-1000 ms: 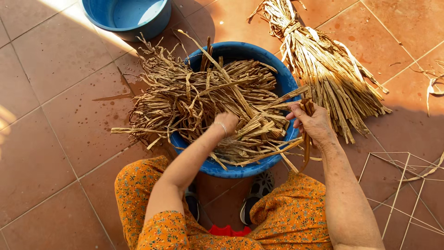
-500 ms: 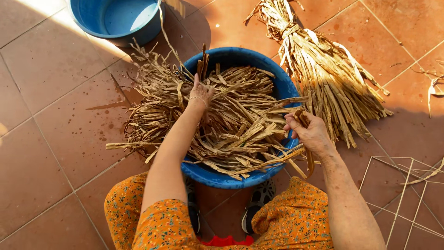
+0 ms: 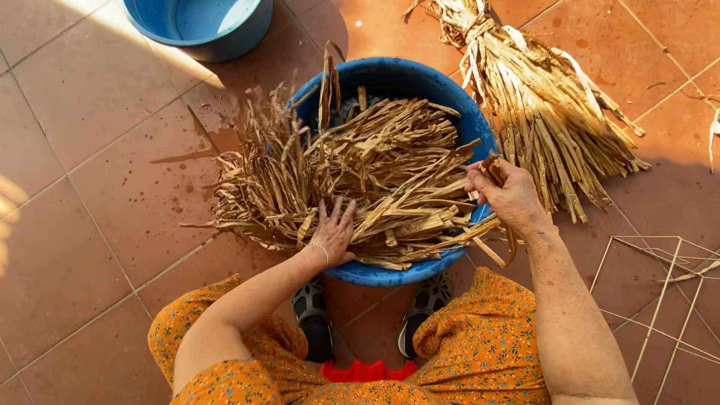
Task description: The person sits on a tiled floor and processes dried plant material. They repeatedly pick up strands from a blue basin, separate them by hand, and place the sorted pieces onto a wire rack on the floor.
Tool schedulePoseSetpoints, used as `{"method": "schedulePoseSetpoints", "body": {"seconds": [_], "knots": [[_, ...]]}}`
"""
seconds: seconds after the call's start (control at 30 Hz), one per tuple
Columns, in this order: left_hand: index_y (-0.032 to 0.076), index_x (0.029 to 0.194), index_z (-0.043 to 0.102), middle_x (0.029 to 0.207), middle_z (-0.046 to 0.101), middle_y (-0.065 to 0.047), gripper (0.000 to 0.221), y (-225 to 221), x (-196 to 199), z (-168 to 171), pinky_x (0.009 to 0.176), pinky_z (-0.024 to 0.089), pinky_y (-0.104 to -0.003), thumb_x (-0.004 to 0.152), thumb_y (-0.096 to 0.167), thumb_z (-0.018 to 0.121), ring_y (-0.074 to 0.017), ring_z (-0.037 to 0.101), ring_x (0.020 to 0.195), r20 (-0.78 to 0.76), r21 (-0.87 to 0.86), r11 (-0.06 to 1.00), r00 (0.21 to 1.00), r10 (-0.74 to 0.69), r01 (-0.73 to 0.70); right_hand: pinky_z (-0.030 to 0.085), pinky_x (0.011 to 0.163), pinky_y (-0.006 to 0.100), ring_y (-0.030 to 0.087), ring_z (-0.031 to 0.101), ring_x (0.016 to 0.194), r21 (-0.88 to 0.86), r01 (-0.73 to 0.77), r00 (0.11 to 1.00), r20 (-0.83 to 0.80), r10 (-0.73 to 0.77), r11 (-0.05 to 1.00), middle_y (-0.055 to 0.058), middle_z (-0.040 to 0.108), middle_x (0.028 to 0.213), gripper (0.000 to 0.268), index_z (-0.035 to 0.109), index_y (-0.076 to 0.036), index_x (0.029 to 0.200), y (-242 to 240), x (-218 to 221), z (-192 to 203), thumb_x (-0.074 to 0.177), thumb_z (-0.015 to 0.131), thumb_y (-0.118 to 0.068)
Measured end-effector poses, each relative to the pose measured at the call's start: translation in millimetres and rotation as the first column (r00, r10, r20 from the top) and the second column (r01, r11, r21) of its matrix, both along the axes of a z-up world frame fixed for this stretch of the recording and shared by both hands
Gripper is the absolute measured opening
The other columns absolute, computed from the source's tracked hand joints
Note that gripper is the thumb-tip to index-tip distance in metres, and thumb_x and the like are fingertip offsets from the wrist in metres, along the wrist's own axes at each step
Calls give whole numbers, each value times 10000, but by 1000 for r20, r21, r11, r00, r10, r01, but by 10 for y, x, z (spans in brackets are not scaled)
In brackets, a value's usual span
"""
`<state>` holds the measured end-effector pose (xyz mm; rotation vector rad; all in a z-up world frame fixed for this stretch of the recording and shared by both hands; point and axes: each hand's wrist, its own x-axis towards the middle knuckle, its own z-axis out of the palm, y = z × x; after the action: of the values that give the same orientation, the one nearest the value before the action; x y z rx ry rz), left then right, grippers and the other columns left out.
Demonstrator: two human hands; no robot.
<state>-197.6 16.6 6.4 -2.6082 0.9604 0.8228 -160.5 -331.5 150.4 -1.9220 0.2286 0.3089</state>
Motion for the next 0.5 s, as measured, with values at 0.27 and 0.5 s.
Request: {"method": "schedulePoseSetpoints", "body": {"seconds": [0.27,0.5], "knots": [[28,1599,220,1655,75,-185,993,-229,686,-994,1192,200,-653,873,497,710,-449,76,1509,-230,-14,937,913,337,-350,541,626,280,116,641,695,-90,-57,995,-88,49,994,55,755,886,281,704,-48,1174,-32,37,-160,983,677,-251],[73,1601,251,1639,201,-178,940,-442,1469,-1651,1204,261,-585,887,473,715,-413,206,1493,-333,-67,864,827,452,-499,514,614,253,93,602,688,33,35,988,-155,-30,999,52,741,887,279,703,-48,1194,-211,77,-327,978,674,-222]]}}
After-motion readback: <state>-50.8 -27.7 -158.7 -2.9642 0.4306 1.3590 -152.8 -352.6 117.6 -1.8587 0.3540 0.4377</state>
